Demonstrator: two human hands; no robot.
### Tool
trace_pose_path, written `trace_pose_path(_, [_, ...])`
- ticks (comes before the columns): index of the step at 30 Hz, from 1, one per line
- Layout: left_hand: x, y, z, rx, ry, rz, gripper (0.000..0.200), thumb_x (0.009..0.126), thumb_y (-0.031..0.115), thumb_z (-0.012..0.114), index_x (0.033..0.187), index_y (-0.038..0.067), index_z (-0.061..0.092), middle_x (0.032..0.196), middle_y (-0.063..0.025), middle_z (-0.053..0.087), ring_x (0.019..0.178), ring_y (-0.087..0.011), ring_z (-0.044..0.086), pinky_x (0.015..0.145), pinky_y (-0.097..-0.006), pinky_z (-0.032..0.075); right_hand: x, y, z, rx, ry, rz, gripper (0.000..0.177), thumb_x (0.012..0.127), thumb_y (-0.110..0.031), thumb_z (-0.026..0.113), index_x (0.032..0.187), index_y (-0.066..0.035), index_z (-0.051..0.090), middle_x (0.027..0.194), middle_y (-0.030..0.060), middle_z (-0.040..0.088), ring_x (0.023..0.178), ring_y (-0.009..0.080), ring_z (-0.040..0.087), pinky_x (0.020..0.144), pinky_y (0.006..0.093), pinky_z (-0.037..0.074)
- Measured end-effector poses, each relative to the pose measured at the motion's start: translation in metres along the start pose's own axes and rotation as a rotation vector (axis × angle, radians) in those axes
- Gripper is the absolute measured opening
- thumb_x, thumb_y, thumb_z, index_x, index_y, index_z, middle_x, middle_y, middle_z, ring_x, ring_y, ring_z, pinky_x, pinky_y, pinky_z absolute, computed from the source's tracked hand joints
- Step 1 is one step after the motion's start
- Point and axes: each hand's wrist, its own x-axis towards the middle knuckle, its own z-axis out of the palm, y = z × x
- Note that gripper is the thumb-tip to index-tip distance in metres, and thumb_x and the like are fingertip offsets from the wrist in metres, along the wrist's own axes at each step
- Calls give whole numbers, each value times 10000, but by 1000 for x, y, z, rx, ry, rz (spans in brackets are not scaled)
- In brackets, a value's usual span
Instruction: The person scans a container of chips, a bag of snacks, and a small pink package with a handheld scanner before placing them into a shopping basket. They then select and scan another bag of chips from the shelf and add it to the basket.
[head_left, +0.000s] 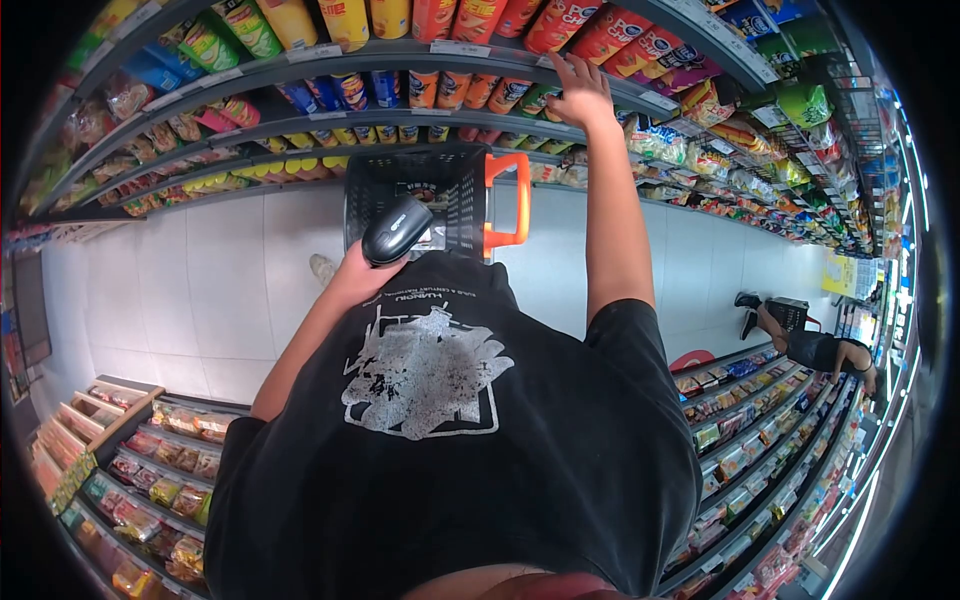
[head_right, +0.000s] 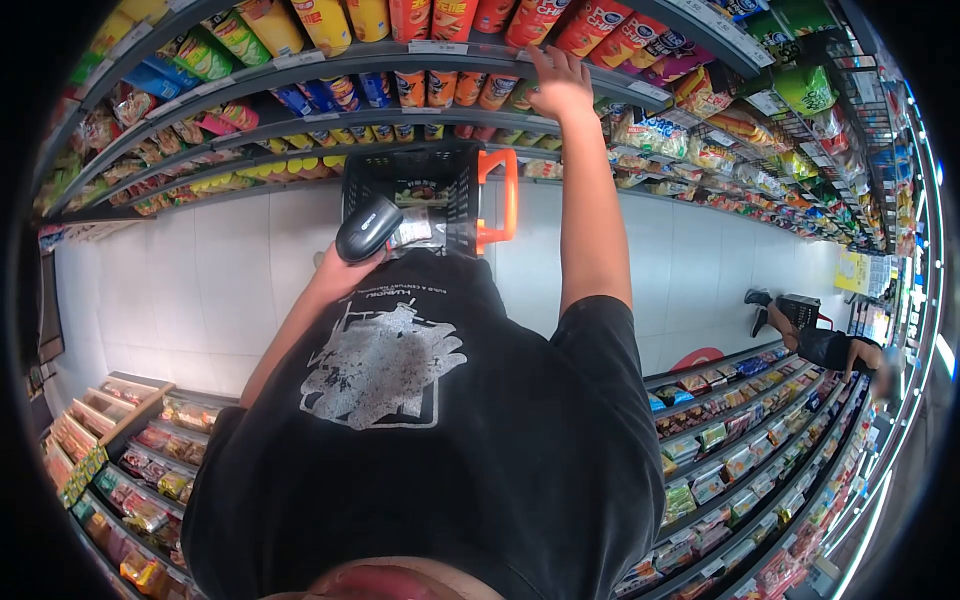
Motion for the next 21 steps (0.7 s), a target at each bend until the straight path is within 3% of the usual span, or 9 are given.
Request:
trace_pose_path(6, [0,5,1,12,-23,-24,330,888,121,769,1166,-8,647,1071,-60,719,983,-121,645,900,-296,502,1,-2,0,-43,11,-21,843,803,-364,734,1549,-287,347,1537,114,390,1442,339,337,1198,491,279])
trace_pose_path(15, [0,-4,3,27,-13,-4,343,893,118,771,1186,-9,647,1053,-51,718,963,-110,644,886,-280,505,-12,-6,8,90,244,12,779,752,-311,755,1468,-223,459,1387,101,507,1312,346,474,1091,494,389])
trace_pose_path(21, [2,4,0,28,-42,-37,340,888,122,778,1173,-10,648,1063,-49,714,963,-107,643,881,-276,507,-19,-8,18,56,306,-40,833,723,-280,773,1481,-184,441,1401,109,502,1327,336,473,1094,496,395])
